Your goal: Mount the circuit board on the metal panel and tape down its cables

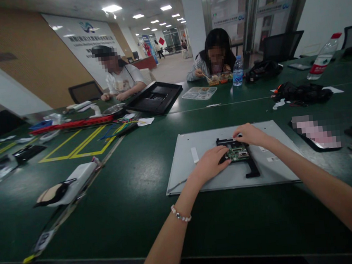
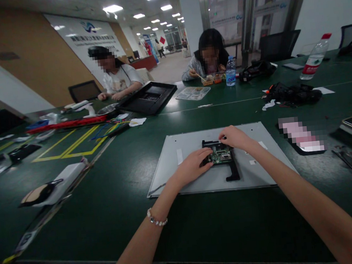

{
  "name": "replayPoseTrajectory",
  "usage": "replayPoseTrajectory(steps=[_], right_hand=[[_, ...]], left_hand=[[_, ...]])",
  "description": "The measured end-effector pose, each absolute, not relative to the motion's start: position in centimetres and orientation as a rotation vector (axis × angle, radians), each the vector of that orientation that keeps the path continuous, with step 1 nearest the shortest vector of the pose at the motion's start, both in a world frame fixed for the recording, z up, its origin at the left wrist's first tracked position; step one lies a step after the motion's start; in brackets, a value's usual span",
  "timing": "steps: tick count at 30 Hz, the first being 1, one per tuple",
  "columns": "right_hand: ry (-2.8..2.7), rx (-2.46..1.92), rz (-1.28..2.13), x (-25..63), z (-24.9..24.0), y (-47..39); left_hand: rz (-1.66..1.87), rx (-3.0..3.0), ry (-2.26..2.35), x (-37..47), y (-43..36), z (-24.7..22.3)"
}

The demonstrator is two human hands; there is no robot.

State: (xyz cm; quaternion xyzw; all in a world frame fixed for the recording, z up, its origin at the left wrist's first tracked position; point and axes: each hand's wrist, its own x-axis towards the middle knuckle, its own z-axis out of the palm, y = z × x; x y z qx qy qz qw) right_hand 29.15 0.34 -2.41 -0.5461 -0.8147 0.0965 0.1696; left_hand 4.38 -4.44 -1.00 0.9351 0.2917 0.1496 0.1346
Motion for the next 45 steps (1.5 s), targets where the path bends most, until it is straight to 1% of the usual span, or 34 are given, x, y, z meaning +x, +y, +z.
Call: replayPoseTrajectory(steps=[9, 19, 25, 30, 39, 42, 45], right_hand=[[-2.424, -1.421, 0.252, 29.8, -1.4, -0.3], [-2.365, -1.566, 0.138, 29.3, -1.8, 0.1], [-2.334, -1.576, 0.077, 26.4, -1.1, -0.2], [-2.357, -1.582, 0.074, 24.1, -1.6, -0.7], [-2.35, -1.515, 0.187, 24.6, -2.2, -0.1], [-2.349, -1.497, 0.207, 24.7, -2.0, 0.1], [-2.341, -1.49, 0.2, 25.0, -1.6, -0.2]], left_hand=[[0.421, 2.741, 0.813, 4.4, -4.5, -0.7], [0.399, 2.742, 0.837, 4.4, -4.4, -0.7], [0.391, 2.751, 0.839, 4.4, -4.4, -0.8], [0.392, 2.753, 0.842, 4.4, -4.2, -1.1], [0.416, 2.75, 0.814, 4.5, -4.5, -1.0], [0.457, 2.698, 0.817, 4.2, -4.3, -0.7], [0.633, 2.594, 0.921, 2.9, -3.1, -0.3]])
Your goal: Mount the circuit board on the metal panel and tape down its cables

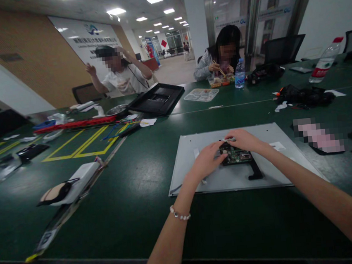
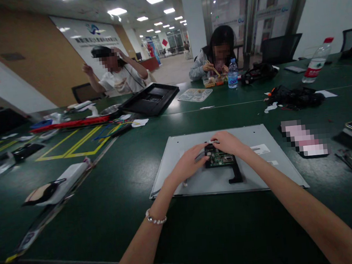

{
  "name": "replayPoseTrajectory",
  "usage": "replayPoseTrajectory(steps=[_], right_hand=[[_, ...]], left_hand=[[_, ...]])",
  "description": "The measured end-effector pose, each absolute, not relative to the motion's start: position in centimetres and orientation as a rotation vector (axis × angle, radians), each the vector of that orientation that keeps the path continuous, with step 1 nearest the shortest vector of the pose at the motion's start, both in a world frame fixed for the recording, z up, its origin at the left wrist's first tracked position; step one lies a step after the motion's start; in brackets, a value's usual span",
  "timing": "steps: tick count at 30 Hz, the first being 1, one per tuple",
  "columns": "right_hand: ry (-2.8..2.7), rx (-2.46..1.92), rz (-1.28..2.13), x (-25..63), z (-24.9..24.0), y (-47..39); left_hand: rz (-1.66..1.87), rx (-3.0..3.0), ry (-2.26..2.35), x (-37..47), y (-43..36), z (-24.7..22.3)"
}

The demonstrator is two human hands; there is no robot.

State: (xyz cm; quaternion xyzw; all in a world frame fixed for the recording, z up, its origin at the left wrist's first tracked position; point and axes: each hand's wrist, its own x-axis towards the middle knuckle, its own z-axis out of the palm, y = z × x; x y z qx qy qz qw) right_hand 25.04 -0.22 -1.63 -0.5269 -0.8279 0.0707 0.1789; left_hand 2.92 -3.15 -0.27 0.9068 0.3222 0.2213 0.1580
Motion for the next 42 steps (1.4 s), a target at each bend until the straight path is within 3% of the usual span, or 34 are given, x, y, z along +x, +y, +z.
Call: replayPoseTrajectory(steps=[7, 15, 23, 33, 42], right_hand=[[-2.276, -1.488, 0.143, 25.8, -1.4, -2.9], [-2.211, -1.484, 0.093, 26.7, -1.4, -5.1], [-2.125, -1.421, 0.028, 27.1, -1.6, -7.8], [-2.122, -1.324, 0.023, 25.7, -1.2, -9.2], [-2.286, -1.192, 0.058, 21.6, -0.6, -10.1]], left_hand=[[1.092, 2.183, 1.428, -1.4, 0.7, -0.1], [0.648, 2.342, 1.309, -3.4, 1.7, -2.3], [0.475, 2.369, 1.315, -3.5, 1.6, -1.3], [0.797, 1.714, 1.207, -4.0, 0.8, 1.7], [0.656, 1.641, 1.311, -1.4, 0.1, -0.1]])
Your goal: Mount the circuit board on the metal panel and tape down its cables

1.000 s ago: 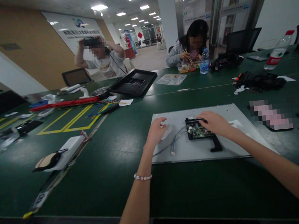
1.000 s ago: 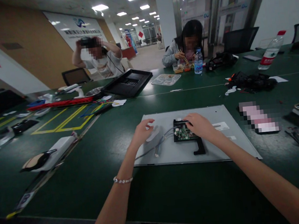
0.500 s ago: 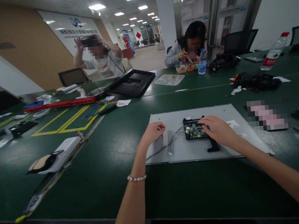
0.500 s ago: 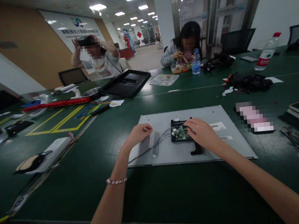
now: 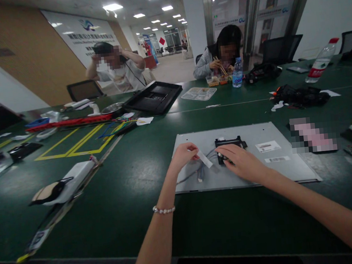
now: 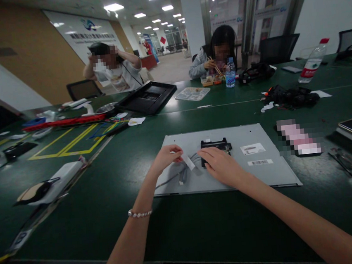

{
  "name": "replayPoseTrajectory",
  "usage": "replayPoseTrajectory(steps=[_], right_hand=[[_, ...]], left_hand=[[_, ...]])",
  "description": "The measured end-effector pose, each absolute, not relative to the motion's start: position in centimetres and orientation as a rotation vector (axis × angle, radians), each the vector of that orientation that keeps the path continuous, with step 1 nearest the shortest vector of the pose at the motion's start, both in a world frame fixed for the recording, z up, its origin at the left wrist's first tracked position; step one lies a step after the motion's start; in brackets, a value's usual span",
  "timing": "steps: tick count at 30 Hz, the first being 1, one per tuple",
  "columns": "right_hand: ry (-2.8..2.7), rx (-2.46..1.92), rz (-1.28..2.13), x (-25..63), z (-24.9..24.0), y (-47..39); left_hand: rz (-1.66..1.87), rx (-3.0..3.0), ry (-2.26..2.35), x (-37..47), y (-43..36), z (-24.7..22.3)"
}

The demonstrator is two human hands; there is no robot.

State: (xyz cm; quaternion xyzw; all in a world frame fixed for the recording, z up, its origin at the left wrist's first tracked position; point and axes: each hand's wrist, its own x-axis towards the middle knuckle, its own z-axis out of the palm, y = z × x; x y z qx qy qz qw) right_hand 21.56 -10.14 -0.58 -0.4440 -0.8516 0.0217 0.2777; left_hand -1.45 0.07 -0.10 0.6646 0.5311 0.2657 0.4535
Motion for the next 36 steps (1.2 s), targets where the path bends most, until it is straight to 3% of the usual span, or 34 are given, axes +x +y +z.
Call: replayPoseTrajectory(steps=[7, 11, 17, 36], right_hand=[[-2.534, -1.021, -0.119, 18.5, -1.2, -9.9], [-2.584, -1.029, -0.178, 17.7, -1.8, -9.1], [-2.565, -1.039, -0.247, 17.3, -2.4, -8.7], [-2.507, -1.004, -0.199, 17.0, -3.4, -9.0]], left_hand=[[0.546, 1.811, 1.405, -1.1, 0.2, -0.9], [0.553, 2.207, 1.413, -1.1, -0.1, -0.5], [0.401, 2.549, 1.189, -0.9, -0.5, 0.1], [0.322, 2.39, 1.066, -1.1, -0.1, -0.6]])
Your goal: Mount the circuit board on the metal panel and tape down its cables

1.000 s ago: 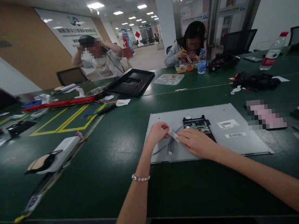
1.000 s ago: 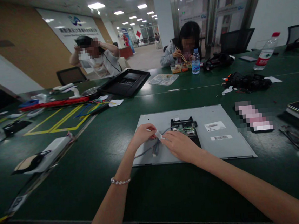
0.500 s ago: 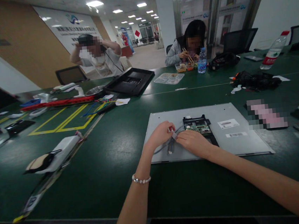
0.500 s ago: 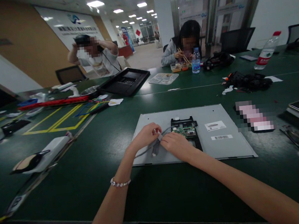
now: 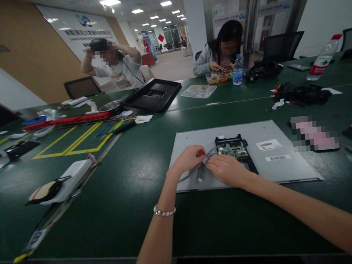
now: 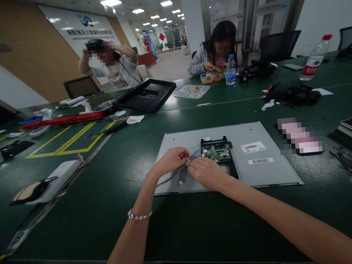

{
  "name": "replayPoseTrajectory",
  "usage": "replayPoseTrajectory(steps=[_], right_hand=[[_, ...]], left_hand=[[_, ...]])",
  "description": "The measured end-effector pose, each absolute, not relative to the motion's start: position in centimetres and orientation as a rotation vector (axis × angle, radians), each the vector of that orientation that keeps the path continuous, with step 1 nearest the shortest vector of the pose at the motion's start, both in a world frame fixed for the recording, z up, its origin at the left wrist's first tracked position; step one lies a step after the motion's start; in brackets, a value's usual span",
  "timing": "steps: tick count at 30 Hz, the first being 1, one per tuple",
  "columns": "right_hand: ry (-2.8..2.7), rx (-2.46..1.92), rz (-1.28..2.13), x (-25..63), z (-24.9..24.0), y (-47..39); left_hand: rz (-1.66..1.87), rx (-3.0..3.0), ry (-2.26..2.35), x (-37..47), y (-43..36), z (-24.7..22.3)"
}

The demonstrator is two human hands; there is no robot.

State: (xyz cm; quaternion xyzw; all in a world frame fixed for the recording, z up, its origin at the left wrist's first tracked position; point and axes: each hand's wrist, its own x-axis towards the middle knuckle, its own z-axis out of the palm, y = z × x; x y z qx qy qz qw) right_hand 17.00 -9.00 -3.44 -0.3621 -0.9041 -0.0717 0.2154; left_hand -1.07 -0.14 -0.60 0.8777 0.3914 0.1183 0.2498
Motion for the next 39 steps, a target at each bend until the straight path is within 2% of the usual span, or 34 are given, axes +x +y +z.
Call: replayPoseTrajectory(steps=[22, 39], right_hand=[[-2.615, -1.078, -0.207, 16.3, -2.0, -11.7], [-2.619, -1.089, -0.061, 17.9, -2.0, -13.8]], left_hand=[[0.331, 2.302, 1.072, -1.1, -0.1, -0.8], [0.383, 2.271, 1.122, -1.3, 0.5, -1.6]])
